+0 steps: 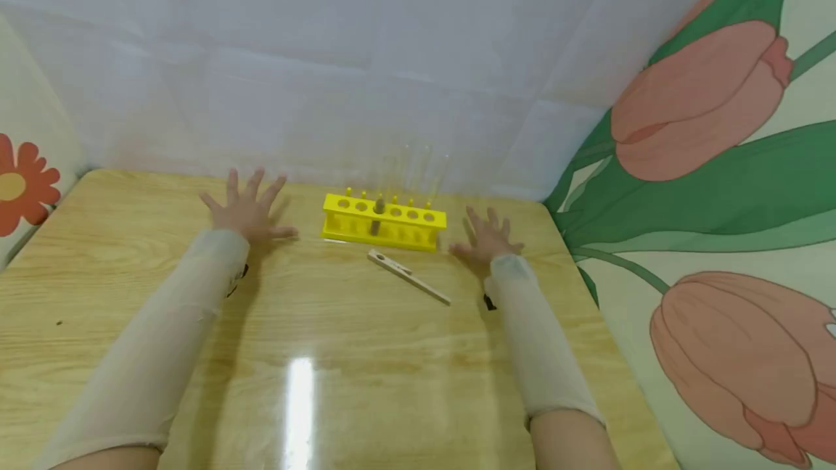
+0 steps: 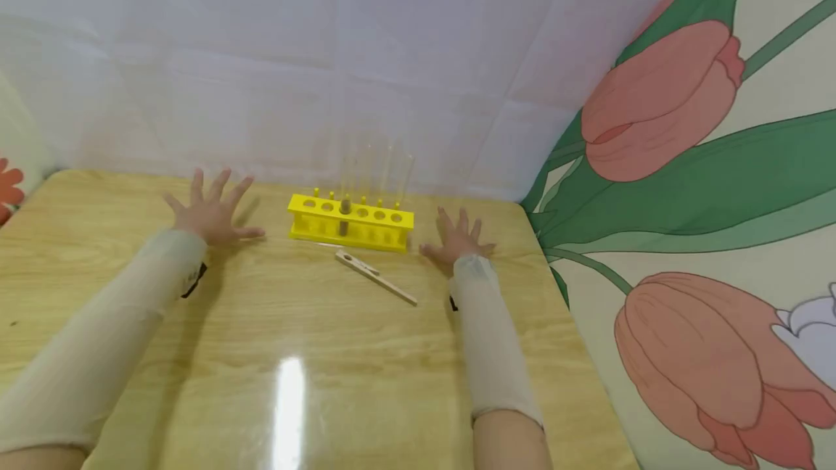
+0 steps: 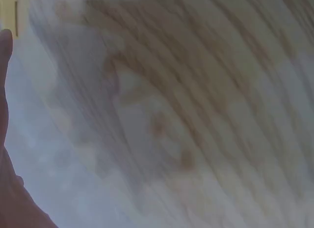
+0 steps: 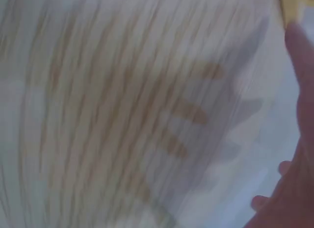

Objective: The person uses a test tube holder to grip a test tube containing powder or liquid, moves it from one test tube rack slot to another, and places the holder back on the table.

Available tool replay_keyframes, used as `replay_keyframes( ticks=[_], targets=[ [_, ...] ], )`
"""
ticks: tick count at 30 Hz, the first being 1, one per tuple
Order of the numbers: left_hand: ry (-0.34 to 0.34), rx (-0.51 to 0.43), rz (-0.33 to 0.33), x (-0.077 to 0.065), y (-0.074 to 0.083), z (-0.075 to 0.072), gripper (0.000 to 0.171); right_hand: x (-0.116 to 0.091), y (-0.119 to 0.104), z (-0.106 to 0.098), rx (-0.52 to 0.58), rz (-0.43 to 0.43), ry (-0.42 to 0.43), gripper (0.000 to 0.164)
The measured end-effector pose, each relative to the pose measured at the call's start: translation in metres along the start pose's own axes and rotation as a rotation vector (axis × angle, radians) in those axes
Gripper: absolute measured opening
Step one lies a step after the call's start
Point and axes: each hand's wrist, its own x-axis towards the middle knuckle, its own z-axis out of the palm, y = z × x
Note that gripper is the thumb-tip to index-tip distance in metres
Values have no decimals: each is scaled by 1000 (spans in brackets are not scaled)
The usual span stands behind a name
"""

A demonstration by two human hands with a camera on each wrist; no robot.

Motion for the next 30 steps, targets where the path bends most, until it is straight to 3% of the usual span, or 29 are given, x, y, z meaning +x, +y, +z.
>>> replay_keyframes(
  ticks=[3,6,12,16,22,28,30],
  targets=[
    [2,-94,7,7,1,12,103,-2,0,6,89,5,-58,87],
    [51,-184,47,14,2,25,98,-7,-4,10,184,11,-93,82],
    [155,-362,160,20,16,34,79,-19,-22,13,279,-40,-70,64],
    [120,-508,159,18,30,32,68,-24,-36,17,279,-85,-50,49],
    [22,-662,155,15,48,31,60,-29,-56,24,270,-222,-17,34],
    [-36,-813,128,17,56,34,61,-34,-71,25,315,-118,16,26],
    [-53,-859,100,19,56,36,61,-35,-74,26,318,-118,34,22]
  ],
)
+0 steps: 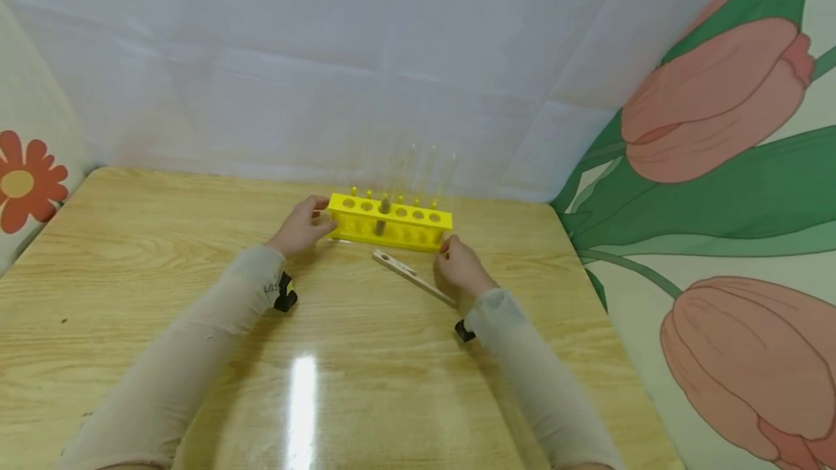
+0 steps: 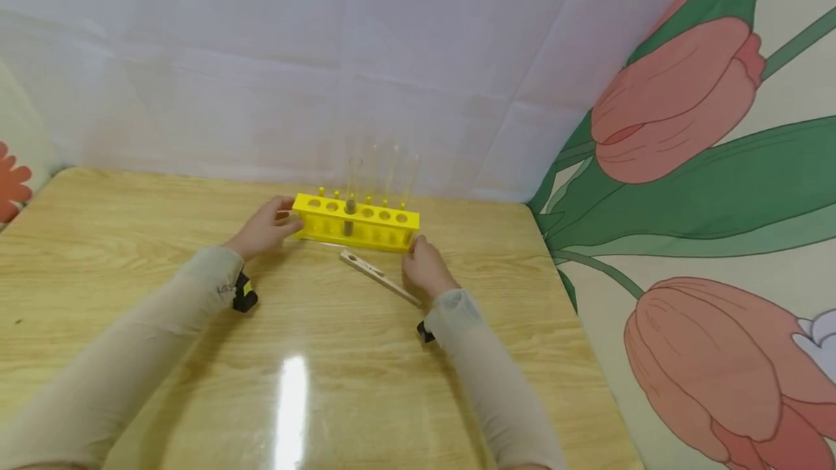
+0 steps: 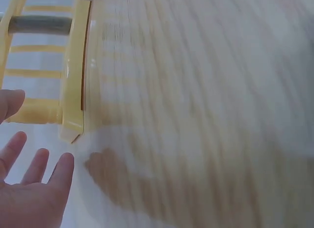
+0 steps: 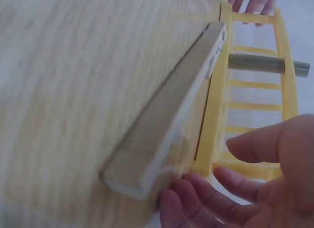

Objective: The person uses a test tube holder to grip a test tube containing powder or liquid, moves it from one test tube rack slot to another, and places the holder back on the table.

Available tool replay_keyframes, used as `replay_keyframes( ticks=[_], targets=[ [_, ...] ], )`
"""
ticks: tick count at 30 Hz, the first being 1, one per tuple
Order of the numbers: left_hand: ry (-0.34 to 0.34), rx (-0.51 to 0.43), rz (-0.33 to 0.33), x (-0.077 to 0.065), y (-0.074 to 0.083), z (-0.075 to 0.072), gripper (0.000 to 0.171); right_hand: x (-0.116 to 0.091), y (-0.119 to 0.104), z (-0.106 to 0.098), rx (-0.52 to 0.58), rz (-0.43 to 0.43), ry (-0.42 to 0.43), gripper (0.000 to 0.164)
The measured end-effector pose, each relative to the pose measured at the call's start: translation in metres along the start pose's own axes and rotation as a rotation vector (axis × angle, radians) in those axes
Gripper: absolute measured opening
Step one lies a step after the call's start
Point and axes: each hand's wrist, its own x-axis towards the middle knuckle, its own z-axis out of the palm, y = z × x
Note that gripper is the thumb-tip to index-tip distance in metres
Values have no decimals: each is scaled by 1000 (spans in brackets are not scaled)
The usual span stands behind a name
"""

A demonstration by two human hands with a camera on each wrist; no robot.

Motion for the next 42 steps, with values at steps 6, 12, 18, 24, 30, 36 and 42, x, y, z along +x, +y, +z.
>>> replay_keyframes(
  ticks=[6,12,18,24,30,36,42],
  targets=[
    [17,-56,-89,3,-2,4,61,-2,-4,8,34,-138,-34,21],
    [60,-48,-104,4,-3,9,54,-5,-7,15,28,-181,-105,26],
    [75,-63,-112,7,-11,13,49,-6,-9,19,-49,-175,-137,40],
    [80,-57,-84,6,-17,15,48,-6,-8,21,-192,-224,-167,46],
    [75,3,-48,5,-18,16,51,-10,-12,20,-251,-239,-203,39],
    [83,30,-25,5,-16,19,51,-11,-12,20,-283,-250,-216,32],
    [82,31,-51,2,-14,18,55,-9,-11,22,-291,-274,-205,26]
  ],
)
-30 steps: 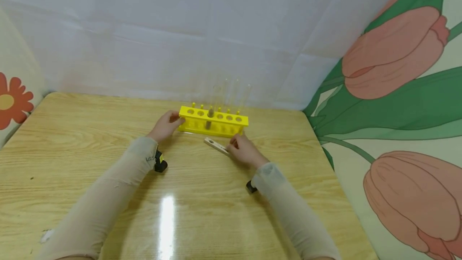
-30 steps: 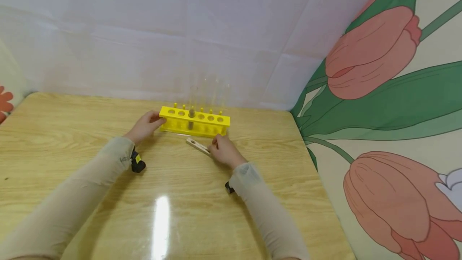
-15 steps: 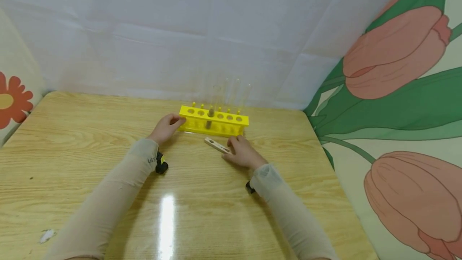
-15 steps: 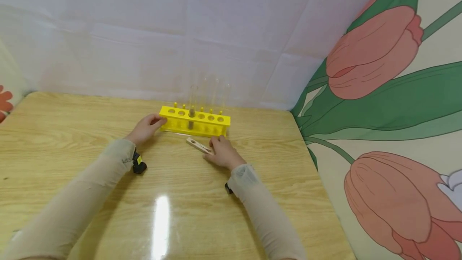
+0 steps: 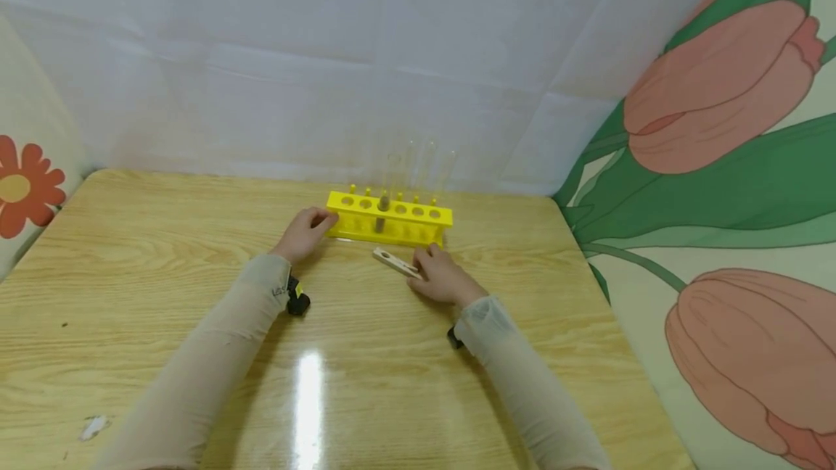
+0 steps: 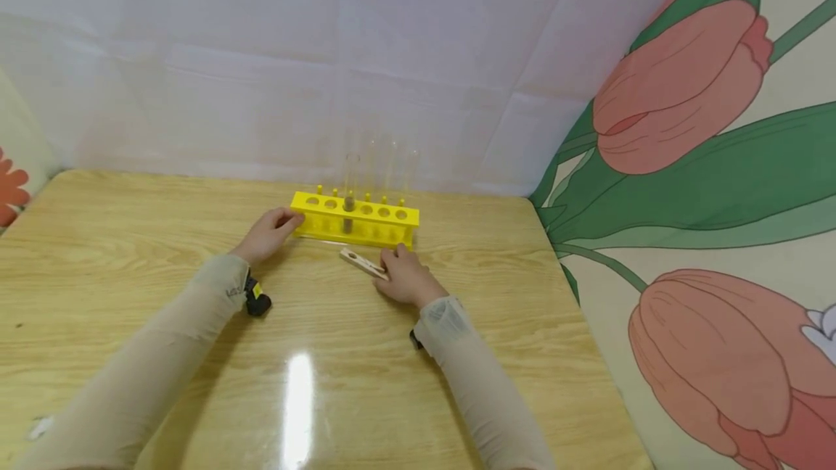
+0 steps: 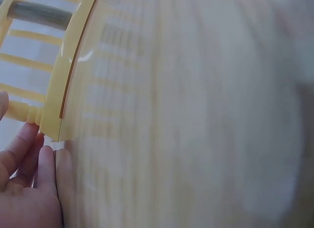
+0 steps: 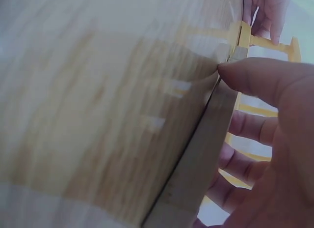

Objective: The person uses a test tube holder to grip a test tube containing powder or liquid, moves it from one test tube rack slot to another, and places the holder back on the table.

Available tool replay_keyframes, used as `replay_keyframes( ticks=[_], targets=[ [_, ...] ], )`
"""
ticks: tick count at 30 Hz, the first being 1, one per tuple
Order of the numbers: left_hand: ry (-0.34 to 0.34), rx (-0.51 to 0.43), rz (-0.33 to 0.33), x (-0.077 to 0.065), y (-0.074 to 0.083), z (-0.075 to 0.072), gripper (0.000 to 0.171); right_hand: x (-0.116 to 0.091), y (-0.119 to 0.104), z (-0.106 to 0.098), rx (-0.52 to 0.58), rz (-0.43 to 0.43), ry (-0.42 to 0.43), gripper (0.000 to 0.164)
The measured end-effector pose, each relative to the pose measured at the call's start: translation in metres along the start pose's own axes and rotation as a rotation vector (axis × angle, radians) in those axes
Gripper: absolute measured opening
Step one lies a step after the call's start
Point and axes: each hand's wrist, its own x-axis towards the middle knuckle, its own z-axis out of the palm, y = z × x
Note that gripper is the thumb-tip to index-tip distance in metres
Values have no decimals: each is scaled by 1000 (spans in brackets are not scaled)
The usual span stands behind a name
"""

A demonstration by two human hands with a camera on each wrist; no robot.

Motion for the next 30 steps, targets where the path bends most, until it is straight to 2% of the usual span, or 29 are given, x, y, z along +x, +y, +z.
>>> replay_keyframes(
  ticks=[13,21,25,30],
  targets=[
    [-16,2,-4,-3,4,-2,54,0,1,4,16,24,27,22],
    [-34,-3,2,-6,6,-3,48,-2,-2,5,59,3,55,18],
    [-34,-11,6,-4,5,-2,46,-2,-4,4,69,5,55,18],
    [-25,-4,19,-1,1,-1,52,-2,-5,4,73,2,62,19]
  ],
)
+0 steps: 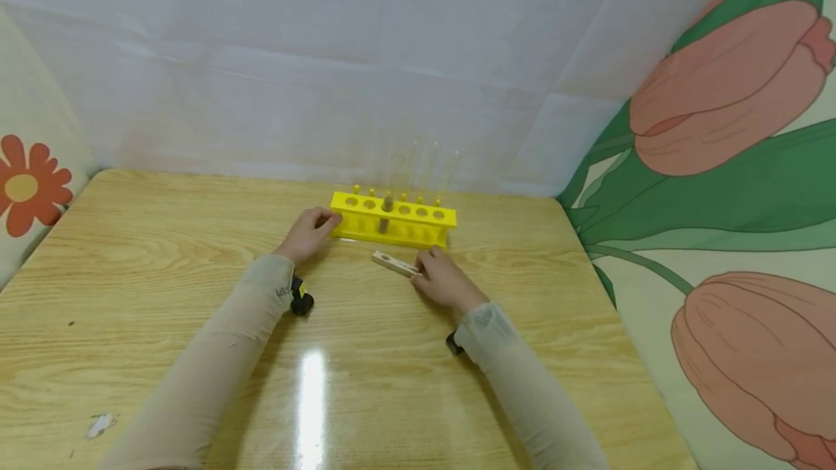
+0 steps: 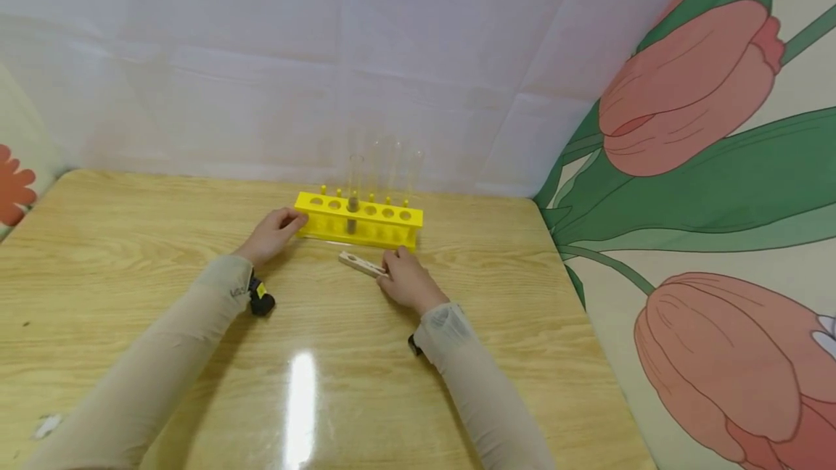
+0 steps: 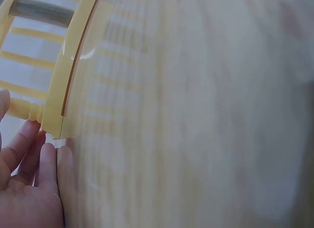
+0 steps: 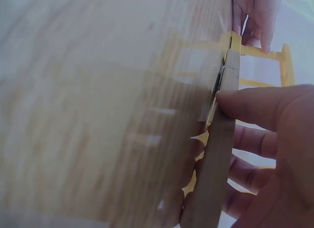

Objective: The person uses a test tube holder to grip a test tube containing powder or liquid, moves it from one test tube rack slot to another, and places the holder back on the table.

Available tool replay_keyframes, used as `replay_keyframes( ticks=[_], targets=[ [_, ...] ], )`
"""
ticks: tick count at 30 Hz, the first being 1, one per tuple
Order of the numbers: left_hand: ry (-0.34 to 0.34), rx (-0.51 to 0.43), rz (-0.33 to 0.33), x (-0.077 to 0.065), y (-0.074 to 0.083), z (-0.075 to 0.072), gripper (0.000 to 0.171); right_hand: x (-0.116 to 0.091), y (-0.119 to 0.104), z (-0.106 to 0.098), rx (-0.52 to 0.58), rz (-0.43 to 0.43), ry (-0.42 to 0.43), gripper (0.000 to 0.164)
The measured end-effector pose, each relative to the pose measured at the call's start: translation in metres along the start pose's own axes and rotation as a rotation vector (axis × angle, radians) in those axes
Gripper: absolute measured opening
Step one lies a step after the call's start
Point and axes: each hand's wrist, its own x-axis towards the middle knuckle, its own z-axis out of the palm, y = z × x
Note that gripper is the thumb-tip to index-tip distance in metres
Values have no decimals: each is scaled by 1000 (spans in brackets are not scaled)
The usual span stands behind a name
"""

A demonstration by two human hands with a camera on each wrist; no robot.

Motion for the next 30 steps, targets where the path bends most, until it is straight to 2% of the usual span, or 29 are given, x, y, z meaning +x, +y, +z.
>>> replay_keyframes(
  ticks=[8,20,25,30],
  targets=[
    [-7,5,-9,-2,0,0,53,-1,-2,0,7,16,29,24],
    [3,5,7,1,-2,2,55,-2,-8,-1,24,-13,159,21],
    [3,19,-11,0,-1,1,56,-1,-11,-4,-7,-10,180,20],
    [8,26,-1,1,-2,1,58,-1,-15,-8,-49,-36,257,18]
  ],
)
